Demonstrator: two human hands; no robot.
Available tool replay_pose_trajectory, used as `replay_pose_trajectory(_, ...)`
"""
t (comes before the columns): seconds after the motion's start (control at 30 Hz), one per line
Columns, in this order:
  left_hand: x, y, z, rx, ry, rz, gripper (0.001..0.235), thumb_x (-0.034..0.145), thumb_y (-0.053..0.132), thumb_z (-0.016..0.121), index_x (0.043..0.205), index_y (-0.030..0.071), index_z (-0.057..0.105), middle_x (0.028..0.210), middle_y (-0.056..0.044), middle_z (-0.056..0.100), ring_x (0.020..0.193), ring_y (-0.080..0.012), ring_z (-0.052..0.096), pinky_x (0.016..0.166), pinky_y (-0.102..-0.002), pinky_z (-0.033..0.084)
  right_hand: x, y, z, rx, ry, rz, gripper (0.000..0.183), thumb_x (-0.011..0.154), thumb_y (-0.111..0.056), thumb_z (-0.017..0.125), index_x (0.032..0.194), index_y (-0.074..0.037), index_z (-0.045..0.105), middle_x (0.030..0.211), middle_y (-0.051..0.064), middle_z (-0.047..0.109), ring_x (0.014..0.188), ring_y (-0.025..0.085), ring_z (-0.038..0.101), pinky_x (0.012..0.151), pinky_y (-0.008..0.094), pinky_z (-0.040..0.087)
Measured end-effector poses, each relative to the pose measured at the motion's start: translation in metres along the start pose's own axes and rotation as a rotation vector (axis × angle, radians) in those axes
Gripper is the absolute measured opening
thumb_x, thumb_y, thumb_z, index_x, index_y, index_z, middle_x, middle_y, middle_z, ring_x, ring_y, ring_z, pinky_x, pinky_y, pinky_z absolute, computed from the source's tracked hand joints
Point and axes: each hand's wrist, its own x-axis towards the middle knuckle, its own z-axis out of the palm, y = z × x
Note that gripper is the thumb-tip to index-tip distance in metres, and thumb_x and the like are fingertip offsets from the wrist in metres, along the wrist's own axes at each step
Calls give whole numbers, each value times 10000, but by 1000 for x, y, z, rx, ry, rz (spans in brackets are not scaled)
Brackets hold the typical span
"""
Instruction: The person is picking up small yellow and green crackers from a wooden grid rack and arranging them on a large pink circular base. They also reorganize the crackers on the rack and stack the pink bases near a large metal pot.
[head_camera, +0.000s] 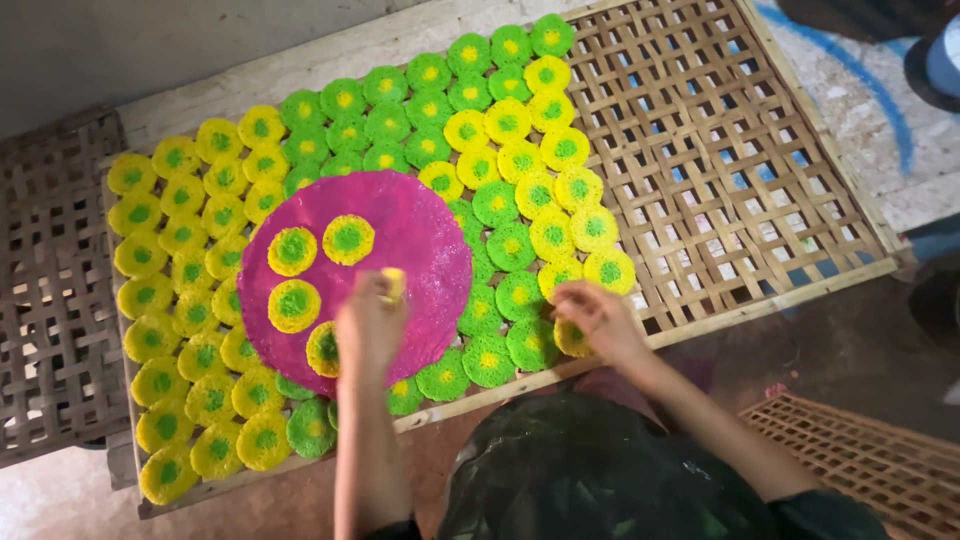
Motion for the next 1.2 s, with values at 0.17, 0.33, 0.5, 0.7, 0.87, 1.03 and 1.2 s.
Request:
replay_pose_trajectory(0.17, -67, 85, 48, -336, -366, 435, 385, 834, 307, 810, 1100, 75, 656, 1035, -133, 715, 846, -264, 717, 727, -392, 571, -13, 20, 21, 761, -135, 336, 397, 991, -242, 575, 1275, 35, 598, 1198, 149, 703, 1105, 250, 693, 936, 365, 596)
replay_pose_trajectory(0.33, -42, 77, 55, -275, 2, 552, 380, 859, 261, 790, 1153, 62, 654, 1155, -160, 669, 1066, -336, 633, 916, -444, 507, -31, 32, -43, 371, 77, 376, 375, 948, -122, 626, 1298, 14, 619, 1120, 106, 709, 965, 215, 678, 804, 347, 559)
replay_pose_trajectory(0.5, 17, 36, 55, 143, 231, 337, 662, 764, 310, 851, 1277, -15, 587, 1308, -224, 542, 1207, -432, 503, 970, -540, 428, -42, 41, -86, -509, 144, 128, 271, 967, -129, 700, 1193, 18, 674, 932, 194, 726, 835, 297, 665, 753, 392, 533)
replay_pose_trajectory(0.7, 34, 7, 61, 209, 285, 301, 637, 760, 285, 864, 1274, 16, 601, 1328, -202, 539, 1183, -418, 505, 967, -504, 448, -47, 22, -70, -809, 308, -190, 479, 852, -144, 733, 1296, -6, 614, 1102, 248, 673, 974, 418, 663, 841, 446, 537)
replay_pose_trajectory(0.87, 32, -9, 70, 64, 230, 219, 271, 913, 224, 786, 1124, 111, 659, 1227, -103, 633, 1131, -328, 599, 932, -452, 523, -52, -5, -72, -974, 402, -331, 634, 834, -205, 772, 1382, 21, 547, 1261, 269, 564, 1114, 467, 567, 918, 503, 489)
replay_pose_trajectory(1.03, 49, 4, 36, -937, 211, -99, 188, 923, 202, 688, 1093, 134, 650, 1221, -89, 663, 1169, -228, 635, 1047, -383, 547, -53, -26, -102, -854, 526, -416, 497, 925, -157, 727, 1375, -8, 577, 1297, 212, 553, 1172, 392, 572, 997, 454, 486)
replay_pose_trajectory(1.2, 46, 35, -43, -1037, 139, -150, 452, 1032, 303, 541, 1448, 137, 476, 1476, -118, 531, 1395, -257, 492, 1191, -449, 327, -44, -35, -146, -557, 503, -399, 343, 973, -69, 641, 1307, -8, 594, 1310, 169, 543, 1160, 251, 613, 921, 326, 540)
